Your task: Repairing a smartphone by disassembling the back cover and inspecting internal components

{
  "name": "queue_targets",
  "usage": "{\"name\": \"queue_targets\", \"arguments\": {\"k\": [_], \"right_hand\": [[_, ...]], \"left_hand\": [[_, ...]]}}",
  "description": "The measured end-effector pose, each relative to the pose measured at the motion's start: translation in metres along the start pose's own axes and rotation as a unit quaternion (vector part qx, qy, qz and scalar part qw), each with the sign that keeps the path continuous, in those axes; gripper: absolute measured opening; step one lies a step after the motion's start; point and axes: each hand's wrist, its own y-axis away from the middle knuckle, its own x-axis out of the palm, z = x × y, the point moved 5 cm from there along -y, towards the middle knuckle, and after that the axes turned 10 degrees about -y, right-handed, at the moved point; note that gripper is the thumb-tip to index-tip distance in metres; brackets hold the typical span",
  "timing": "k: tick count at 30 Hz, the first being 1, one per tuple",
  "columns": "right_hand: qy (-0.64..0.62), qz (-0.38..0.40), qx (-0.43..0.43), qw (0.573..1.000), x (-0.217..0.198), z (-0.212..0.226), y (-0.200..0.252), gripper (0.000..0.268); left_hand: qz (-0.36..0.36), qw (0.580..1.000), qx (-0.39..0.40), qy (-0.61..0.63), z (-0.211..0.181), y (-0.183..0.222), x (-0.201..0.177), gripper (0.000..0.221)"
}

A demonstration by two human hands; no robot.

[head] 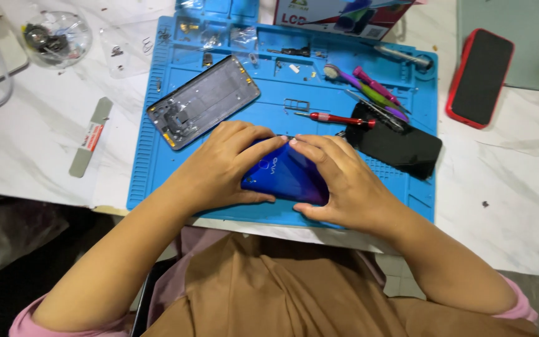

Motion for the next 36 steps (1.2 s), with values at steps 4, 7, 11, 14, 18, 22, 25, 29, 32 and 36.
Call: {"name": "queue_targets", "arguments": {"k": [4, 7, 11, 14, 18, 22, 25, 29, 32, 36], "right_hand": [[-0.014, 0.04, 0.015, 0.999, -0.025, 0.005, 0.002, 0.104], [-0.047, 0.084, 0.143, 0.985, -0.036, -0.006, 0.005, 0.096], [-0.058, 0.004, 0.166, 0.984, -0.037, -0.021, 0.001, 0.043], [-0.034, -0.027, 0.117, 0.992, -0.023, -0.029, -0.005, 0.031], [0.002, -0.022, 0.102, 0.995, -0.009, -0.037, -0.02, 0.034], [0.046, -0.043, 0.052, 0.997, -0.004, -0.048, -0.035, 0.037], [0.059, -0.031, 0.062, 0.996, 0.001, -0.052, -0.045, 0.046], [0.061, -0.055, 0.051, 0.995, 0.003, -0.048, -0.053, 0.055], [0.064, -0.055, 0.051, 0.995, 0.004, -0.052, -0.055, 0.056], [0.075, -0.055, 0.039, 0.995, 0.006, -0.054, -0.056, 0.057]], "left_hand": [[-0.001, 1.0, -0.005, -0.002, -0.001, -0.004, -0.002, 0.085], [0.0, 1.0, -0.008, -0.003, -0.001, -0.001, -0.002, 0.088], [0.005, 1.0, -0.006, -0.004, -0.003, 0.0, -0.004, 0.089], [0.003, 1.0, -0.002, 0.004, -0.003, -0.002, -0.003, 0.089], [0.008, 1.0, -0.006, 0.008, -0.004, -0.002, -0.004, 0.089], [-0.042, 0.999, -0.031, -0.012, -0.001, 0.001, 0.002, 0.084], [-0.045, 0.998, -0.031, -0.014, -0.001, 0.002, 0.002, 0.083], [-0.047, 0.998, -0.035, -0.009, -0.001, 0.002, 0.003, 0.084], [-0.047, 0.998, -0.039, -0.002, 0.0, 0.002, 0.005, 0.084], [-0.038, 0.998, -0.043, 0.009, 0.0, 0.0, 0.006, 0.082]]}}
